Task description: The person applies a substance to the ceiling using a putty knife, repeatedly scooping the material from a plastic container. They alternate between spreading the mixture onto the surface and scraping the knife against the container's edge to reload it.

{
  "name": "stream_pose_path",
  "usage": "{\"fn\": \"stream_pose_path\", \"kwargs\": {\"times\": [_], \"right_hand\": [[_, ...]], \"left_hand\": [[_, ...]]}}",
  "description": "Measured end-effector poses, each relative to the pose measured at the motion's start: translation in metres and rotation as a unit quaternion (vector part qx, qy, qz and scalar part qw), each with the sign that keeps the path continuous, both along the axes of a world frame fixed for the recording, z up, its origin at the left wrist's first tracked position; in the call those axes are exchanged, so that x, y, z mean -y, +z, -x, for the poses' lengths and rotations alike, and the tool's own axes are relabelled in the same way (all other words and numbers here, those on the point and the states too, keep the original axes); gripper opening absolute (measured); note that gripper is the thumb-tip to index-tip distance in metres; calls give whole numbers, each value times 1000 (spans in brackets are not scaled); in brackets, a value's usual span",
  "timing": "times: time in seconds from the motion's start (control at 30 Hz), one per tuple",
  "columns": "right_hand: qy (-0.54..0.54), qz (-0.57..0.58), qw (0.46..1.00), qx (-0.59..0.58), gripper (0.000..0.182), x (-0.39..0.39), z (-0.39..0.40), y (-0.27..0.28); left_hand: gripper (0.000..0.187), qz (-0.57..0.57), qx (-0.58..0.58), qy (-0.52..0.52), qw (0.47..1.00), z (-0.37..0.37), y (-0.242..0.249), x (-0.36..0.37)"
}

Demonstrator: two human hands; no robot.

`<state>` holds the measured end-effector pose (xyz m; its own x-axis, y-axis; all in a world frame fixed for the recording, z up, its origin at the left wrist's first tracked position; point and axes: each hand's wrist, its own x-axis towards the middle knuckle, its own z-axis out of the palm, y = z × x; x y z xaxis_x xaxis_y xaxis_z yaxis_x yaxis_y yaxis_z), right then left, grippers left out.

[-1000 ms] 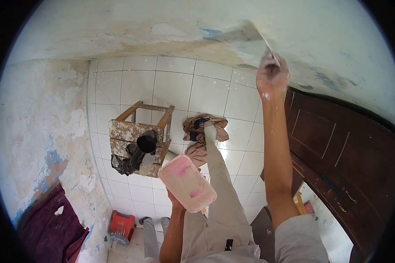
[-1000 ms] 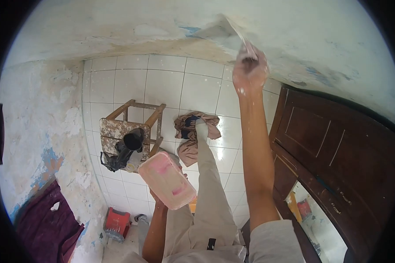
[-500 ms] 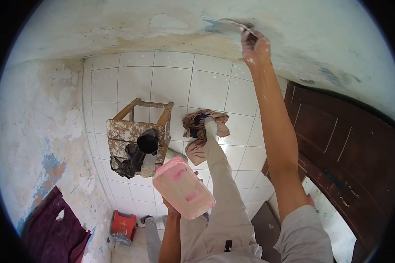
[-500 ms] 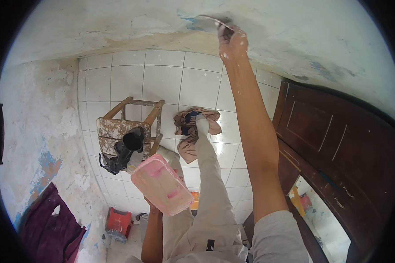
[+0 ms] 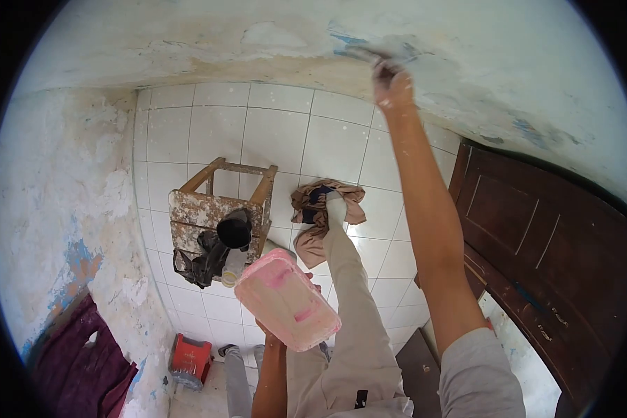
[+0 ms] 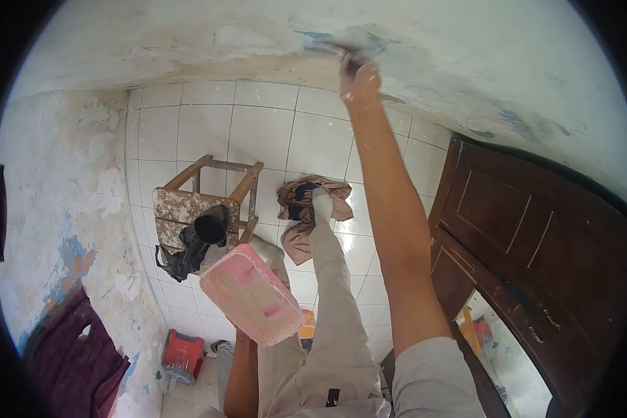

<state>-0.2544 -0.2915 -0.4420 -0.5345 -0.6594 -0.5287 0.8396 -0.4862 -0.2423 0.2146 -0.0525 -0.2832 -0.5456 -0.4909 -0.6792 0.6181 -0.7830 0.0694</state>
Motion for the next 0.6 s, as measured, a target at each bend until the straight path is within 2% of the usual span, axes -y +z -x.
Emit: {"fn": "stream_pose_path", "kwargs": {"times": [0.03, 0.1, 0.2, 0.23, 0.3, 0.37, 0.43, 0.47, 0.53, 0.6], "right_hand": [[13, 1, 1000, 15, 20, -3, 9, 42], [-54, -68, 995, -48, 20, -12, -18, 134], [-125, -48, 973, -188, 17, -41, -54, 181], [-131, -77, 962, -225, 17, -41, -56, 172], [-147, -137, 935, -291, 16, -56, -68, 119], [-88, -246, 944, -201, 17, -43, -74, 50], [72, -260, 962, -53, 25, -27, -62, -18], [93, -237, 967, -27, 23, -23, -48, -41], [47, -185, 978, -80, 21, -9, -23, -40], [-32, -176, 972, -150, 19, 4, -1, 2]], "left_hand": [[93, 1, -1, 1, 1000, 1, 0, 0], [94, -4, -5, 4, 1000, 4, 0, -2], [94, -5, -9, 10, 1000, 4, 1, -2], [94, -3, -8, 11, 1000, 2, 2, -2], [94, 0, -2, 11, 1000, -4, 1, -1], [94, 6, 4, 7, 1000, -12, 1, 1], [94, 12, 11, 2, 1000, -18, 0, 4], [95, 14, 12, 0, 1000, -21, -1, 5], [95, 16, 13, -3, 1000, -23, -4, 7], [95, 14, 10, -4, 1000, -21, -5, 7]]}}
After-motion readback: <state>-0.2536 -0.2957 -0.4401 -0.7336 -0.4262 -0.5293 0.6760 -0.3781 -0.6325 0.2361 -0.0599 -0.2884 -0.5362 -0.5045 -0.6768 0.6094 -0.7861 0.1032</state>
